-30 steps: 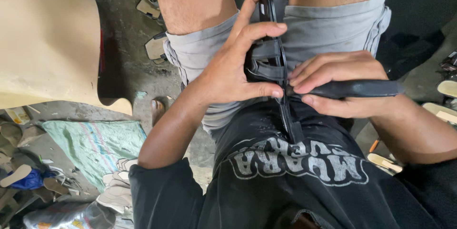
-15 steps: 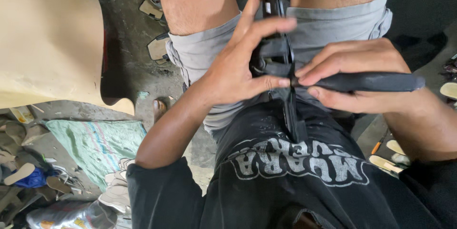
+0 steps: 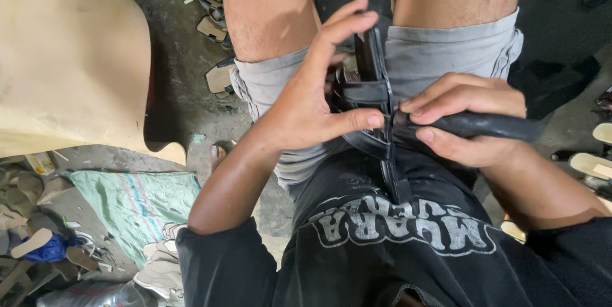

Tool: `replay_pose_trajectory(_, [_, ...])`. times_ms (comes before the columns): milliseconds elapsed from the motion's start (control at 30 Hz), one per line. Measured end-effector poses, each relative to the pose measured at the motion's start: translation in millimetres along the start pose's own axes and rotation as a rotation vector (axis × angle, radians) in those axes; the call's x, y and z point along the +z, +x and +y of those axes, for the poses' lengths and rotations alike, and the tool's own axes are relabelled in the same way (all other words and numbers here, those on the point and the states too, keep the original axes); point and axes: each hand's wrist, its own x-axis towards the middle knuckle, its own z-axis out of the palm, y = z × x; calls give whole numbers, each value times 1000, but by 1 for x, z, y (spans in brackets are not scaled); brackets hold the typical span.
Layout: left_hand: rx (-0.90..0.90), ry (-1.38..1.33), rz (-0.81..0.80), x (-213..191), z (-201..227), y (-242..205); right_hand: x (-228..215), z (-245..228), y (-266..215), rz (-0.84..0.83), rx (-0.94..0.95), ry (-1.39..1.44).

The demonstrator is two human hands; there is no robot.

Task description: The person assembles sandals by attaching straps to the sole using a handheld tool. They repeatedly position the strap, press the tool to secure it, and inspect the connection before moving to the next unit.

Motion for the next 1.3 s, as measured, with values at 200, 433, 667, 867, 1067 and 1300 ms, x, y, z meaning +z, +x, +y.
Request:
replay_pose_trajectory(200, [79,54,-68,4,5,3,-34,-27,40,-393,112,5])
replay_pose_trajectory(433, [-122,-255,-14,-2,16,1,-16,-18,21,-95,-11,-46])
replay_pose_trajectory(667, [112,47,9,8,13,1,-20,-27,23,-169,71,-26])
replay_pose_trajectory(867, [189,-4,-13,-1,21,11,-30,-48,49,-172,-111,-126])
replay_pose_trajectory(1067, [161,-212,-26,5,17,15,-16,-21,23,25,-113,-50])
replay_pose_trajectory(1300, [99,-175,-44,12,21,9,-26,-30,28,-133,-48,-30])
